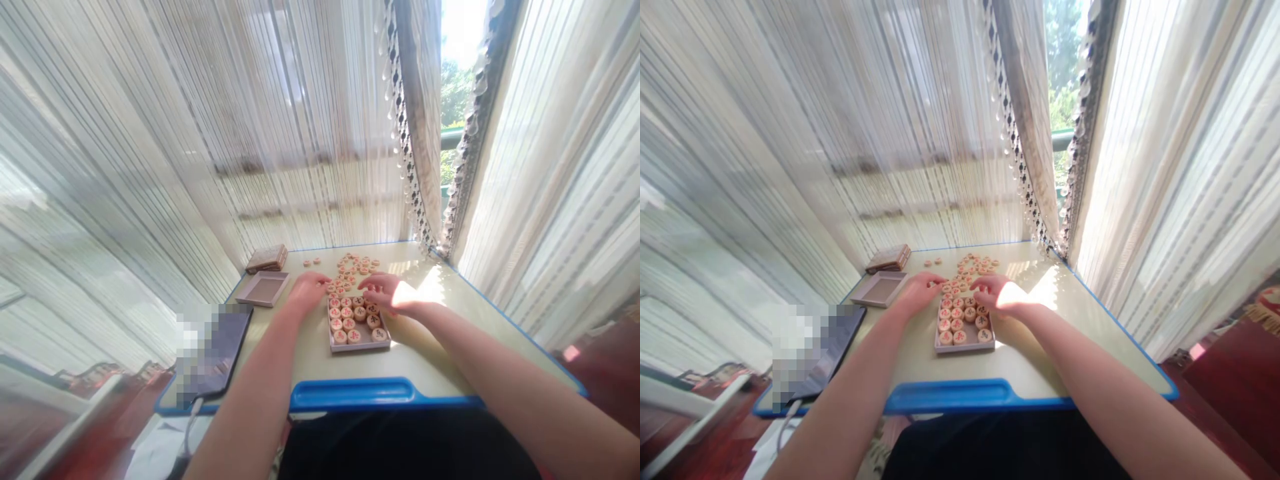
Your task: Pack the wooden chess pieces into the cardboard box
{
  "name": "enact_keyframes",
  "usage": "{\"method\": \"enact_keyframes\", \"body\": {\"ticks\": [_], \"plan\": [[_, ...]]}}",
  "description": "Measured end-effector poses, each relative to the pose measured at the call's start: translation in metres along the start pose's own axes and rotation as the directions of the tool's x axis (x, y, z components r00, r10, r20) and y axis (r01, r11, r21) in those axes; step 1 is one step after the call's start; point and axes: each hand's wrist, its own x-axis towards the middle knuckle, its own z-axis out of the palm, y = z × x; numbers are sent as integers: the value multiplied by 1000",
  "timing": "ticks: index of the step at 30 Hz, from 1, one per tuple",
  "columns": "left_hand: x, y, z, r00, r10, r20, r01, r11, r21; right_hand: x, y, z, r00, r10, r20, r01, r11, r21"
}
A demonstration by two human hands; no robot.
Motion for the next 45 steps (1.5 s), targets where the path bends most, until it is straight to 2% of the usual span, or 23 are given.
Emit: {"method": "enact_keyframes", "body": {"ticks": [3, 5, 8, 10, 14, 19, 26, 33, 36, 41, 45], "plan": [[2, -6, 4, 999, 36, 4, -36, 999, 18, 17, -1, 5, 998, -58, 24, 60, 994, -94], [3, -7, 6, 998, 55, 24, -56, 998, 25, 31, -4, 5, 991, -84, 102, 102, 977, -188], [4, -8, 7, 997, 59, 43, -60, 997, 39, 50, -9, 5, 972, -55, 227, 127, 940, -315], [4, -8, 8, 996, 70, 64, -73, 996, 45, 59, -10, 7, 969, -22, 247, 111, 928, -355], [3, -4, 10, 991, 101, 92, -106, 993, 55, 65, -3, 16, 972, -30, 232, 111, 932, -346], [0, 5, 12, 992, 128, 3, -128, 987, 101, 59, 9, 22, 984, -50, 173, 92, 965, -246], [-4, 11, 8, 988, 153, -23, -151, 987, 61, 57, 16, 21, 989, 30, 143, -9, 989, -148], [-5, 9, 11, 987, 154, -49, -154, 988, 3, 60, 12, 20, 966, 150, 211, -107, 973, -206], [-3, 3, 10, 994, 98, -52, -95, 993, 68, 60, 11, 19, 978, 123, 169, -89, 977, -195], [-2, -2, 8, 988, 118, 105, -131, 983, 128, 57, 8, 19, 996, -23, 86, 36, 987, -155], [-1, -1, 8, 993, 52, 106, -68, 986, 153, 53, 2, 19, 993, -99, 61, 106, 985, -136]]}}
